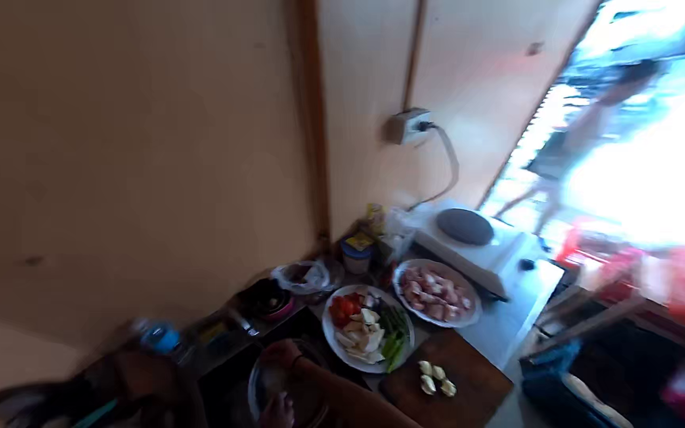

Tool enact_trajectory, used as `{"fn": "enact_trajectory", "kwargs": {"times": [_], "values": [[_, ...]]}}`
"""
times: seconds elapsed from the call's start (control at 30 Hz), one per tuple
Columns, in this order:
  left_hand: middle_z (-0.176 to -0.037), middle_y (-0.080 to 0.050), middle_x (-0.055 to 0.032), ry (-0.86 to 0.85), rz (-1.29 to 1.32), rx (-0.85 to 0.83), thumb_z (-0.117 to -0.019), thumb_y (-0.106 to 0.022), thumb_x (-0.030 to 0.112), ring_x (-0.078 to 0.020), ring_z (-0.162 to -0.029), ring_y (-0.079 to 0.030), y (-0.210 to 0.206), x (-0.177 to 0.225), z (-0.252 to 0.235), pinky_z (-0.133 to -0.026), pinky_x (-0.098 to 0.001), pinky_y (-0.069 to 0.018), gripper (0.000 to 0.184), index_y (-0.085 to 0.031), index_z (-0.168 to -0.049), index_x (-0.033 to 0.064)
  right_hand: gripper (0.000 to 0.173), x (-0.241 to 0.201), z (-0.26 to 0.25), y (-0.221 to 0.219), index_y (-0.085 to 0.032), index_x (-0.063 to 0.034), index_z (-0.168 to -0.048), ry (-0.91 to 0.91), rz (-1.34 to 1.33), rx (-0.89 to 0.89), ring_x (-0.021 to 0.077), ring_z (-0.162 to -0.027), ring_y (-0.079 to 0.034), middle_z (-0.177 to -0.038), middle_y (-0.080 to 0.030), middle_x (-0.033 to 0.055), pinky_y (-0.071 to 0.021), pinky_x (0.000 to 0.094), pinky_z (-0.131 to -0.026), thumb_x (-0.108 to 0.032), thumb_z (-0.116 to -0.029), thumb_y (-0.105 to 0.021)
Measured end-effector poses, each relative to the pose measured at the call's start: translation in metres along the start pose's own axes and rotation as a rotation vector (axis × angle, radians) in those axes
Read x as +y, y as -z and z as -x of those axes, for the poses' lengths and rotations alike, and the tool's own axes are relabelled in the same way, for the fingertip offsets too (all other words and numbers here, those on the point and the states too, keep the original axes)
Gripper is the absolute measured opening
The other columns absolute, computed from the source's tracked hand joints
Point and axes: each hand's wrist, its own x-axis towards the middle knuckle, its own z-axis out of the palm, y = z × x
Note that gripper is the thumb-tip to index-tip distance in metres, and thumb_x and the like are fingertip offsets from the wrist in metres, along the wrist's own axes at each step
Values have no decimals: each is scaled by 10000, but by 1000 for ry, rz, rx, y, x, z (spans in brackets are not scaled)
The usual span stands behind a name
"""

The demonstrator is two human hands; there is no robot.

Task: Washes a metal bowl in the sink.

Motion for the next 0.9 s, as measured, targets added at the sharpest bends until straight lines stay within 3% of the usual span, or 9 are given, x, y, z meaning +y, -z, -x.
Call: {"fn": "enact_trajectory", "kwargs": {"times": [0.07,0.17,0.2,0.27,0.37,0.47,0.67,0.8,0.9], "values": [[-756,-628,-100,-58,-55,111,-1059,-543,157,-119,-581,-538,-7,9,-6,-556,-290,-489,268,-666,-1049,-81,366,13,13,-18,-733,-4,-1174,-104,-91,50,277,-1085,-709,-1139,-742,184,-535,476,-1026,-308,-969,-727],[-989,-714,-255,-121,-252,190,-1051,-565,156,-350,-933,-689,-6,19,-28,-905,-533,-534,288,-724,-1039,-84,432,16,34,-36,-704,36,-1151,-272,-221,77,288,-972,-699,-1063,-723,211,-549,480,-934,-373,-1022,-648],[-999,-720,-252,-138,-260,194,-1045,-574,151,-355,-953,-694,-4,16,-33,-925,-541,-530,277,-732,-1036,-76,432,19,35,-37,-696,44,-1140,-283,-242,72,274,-928,-693,-1035,-718,207,-556,465,-894,-369,-1032,-632],[-882,-714,-179,-137,-222,195,-1048,-576,154,-243,-773,-675,-1,6,-32,-771,-434,-566,267,-729,-1009,-61,410,27,27,-30,-684,51,-1135,-291,-244,-23,236,-869,-686,-1000,-715,184,-568,428,-846,-343,-1025,-649],[-749,-674,-92,-34,-100,160,-1066,-542,145,-111,-552,-556,5,-3,-18,-539,-282,-492,262,-699,-1021,-60,382,30,2,-2,-688,39,-1161,-282,-95,-197,235,-876,-731,-1031,-736,178,-609,418,-841,-290,-974,-732],[-730,-667,-73,4,-85,133,-1069,-534,141,-88,-536,-528,9,-13,-6,-519,-256,-458,266,-706,-1010,-54,348,28,-29,20,-729,11,-1096,-184,106,-234,251,-842,-730,-995,-749,164,-608,448,-818,-247,-884,-827],[-672,-636,-37,33,131,80,-1079,-509,133,-45,-481,-496,-4,3,-7,-453,-190,-411,269,-688,-1015,-58,392,-10,-20,2,-723,2,-1174,-48,276,-208,326,-1099,-688,-1145,-728,203,-498,534,-1035,-288,-918,-786],[-685,-640,-62,27,167,103,-1067,-516,103,-70,-497,-528,-2,4,-20,-467,-206,-444,256,-668,-940,-60,468,16,6,-22,-687,41,-1163,-215,106,-157,296,-981,-709,-1066,-724,208,-547,496,-946,-352,-924,-775],[-733,-669,-65,0,45,90,-1070,-528,126,-74,-526,-542,7,-8,-25,-504,-222,-463,247,-687,-1017,-55,436,16,0,-9,-675,51,-1173,-219,141,-266,271,-936,-725,-1069,-723,201,-583,456,-902,-318,-953,-752]]}}
